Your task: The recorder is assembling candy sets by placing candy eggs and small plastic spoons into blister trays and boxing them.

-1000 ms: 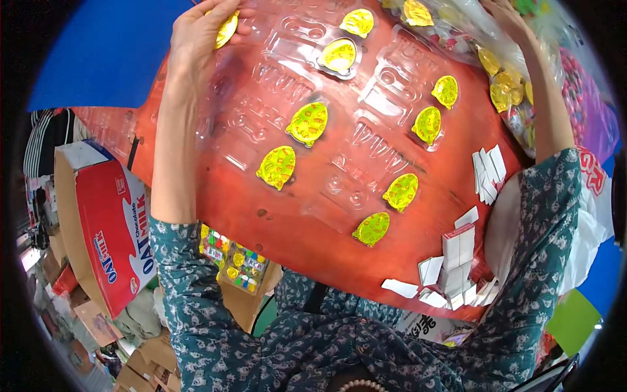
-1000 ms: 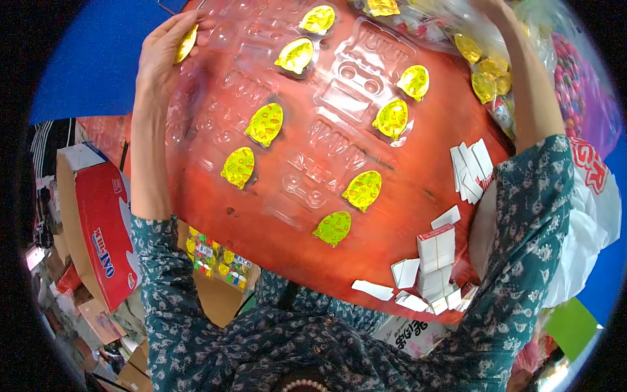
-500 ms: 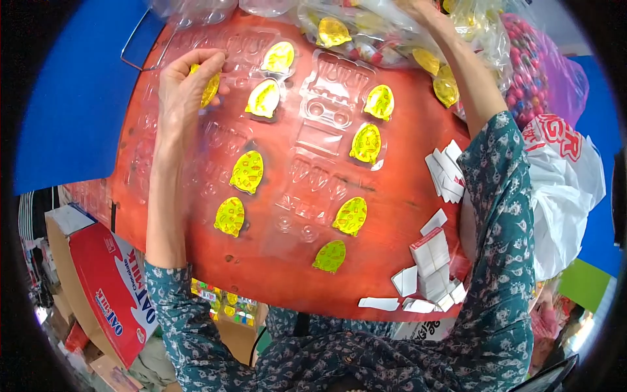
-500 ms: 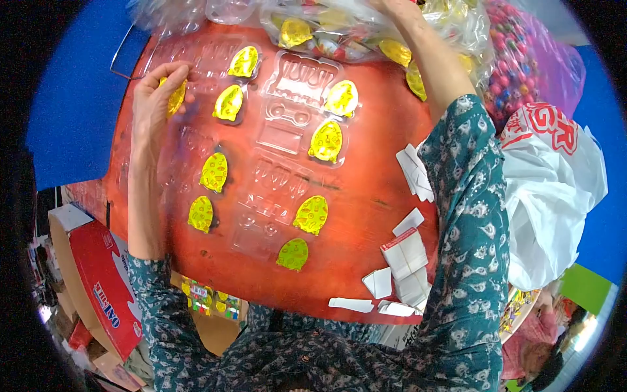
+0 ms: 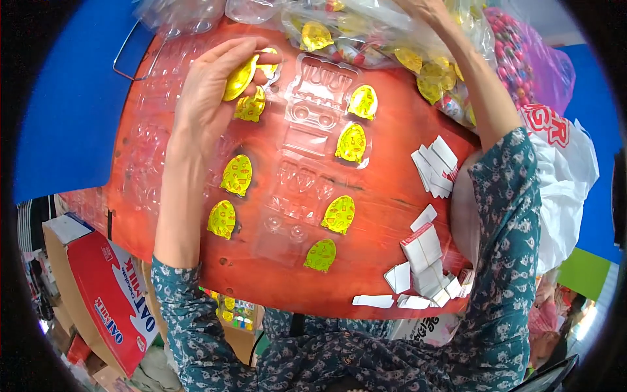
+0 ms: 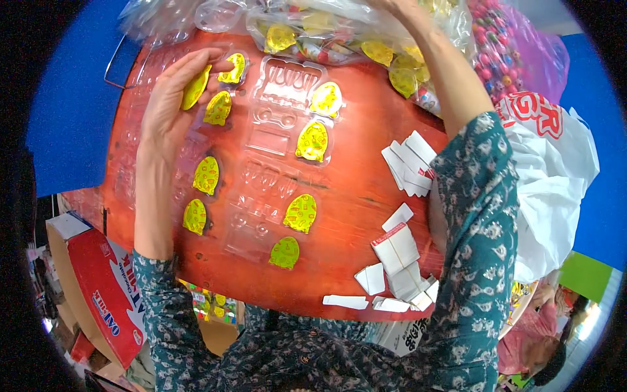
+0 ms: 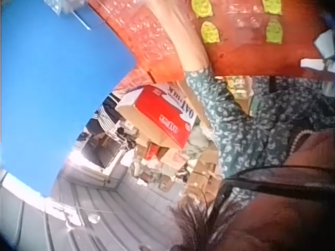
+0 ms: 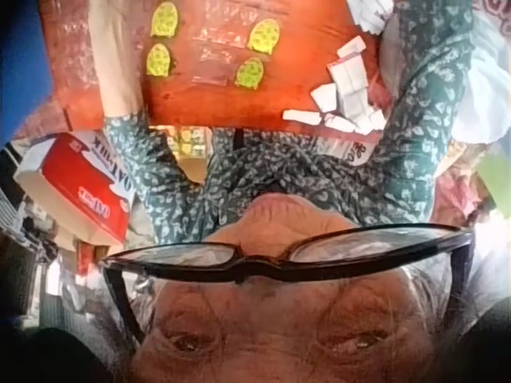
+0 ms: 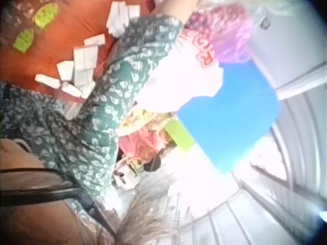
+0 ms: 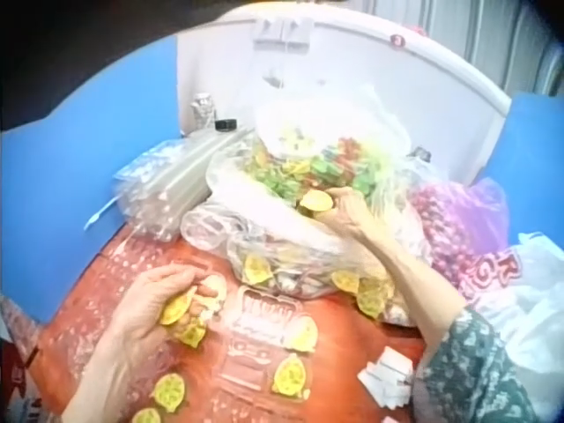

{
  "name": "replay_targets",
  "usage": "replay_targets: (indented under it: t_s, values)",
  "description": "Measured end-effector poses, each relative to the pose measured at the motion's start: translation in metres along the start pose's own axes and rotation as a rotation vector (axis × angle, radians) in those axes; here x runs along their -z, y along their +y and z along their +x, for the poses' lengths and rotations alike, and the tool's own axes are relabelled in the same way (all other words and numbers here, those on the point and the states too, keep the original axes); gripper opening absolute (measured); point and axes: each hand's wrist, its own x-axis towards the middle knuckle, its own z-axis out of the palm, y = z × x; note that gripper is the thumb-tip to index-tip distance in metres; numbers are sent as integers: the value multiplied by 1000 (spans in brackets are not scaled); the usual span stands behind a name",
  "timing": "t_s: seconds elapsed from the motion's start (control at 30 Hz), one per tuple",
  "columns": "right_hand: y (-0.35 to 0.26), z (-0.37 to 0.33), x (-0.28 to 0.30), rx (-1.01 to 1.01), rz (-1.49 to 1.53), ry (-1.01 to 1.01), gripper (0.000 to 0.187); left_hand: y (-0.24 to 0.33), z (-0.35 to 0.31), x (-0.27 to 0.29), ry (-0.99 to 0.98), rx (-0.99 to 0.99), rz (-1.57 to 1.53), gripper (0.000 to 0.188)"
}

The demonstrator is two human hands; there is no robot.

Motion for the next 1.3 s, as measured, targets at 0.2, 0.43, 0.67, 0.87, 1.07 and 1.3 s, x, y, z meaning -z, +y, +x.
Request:
replay_targets:
  t_s: [0.2,0.43,0.67,0.87,1.07,1.3]
  values:
    - [-34,13,41,-159,125,-200,34,13,4,-43,-85,119,-380,41]
    - [-141,-12,91,-75,257,-215,52,16,45,-93,-266,122,-856,85]
    - [-212,-67,69,630,185,-400,30,2,10,-57,-400,51,-1147,55]
    - [-195,-88,10,442,582,-663,57,-21,-58,-17,-159,73,-1051,51]
    - [-207,-107,-4,313,818,-704,24,-25,-96,3,129,128,-1013,40]
    - [-227,-123,-8,523,579,-396,20,-33,-107,7,39,94,-1063,40]
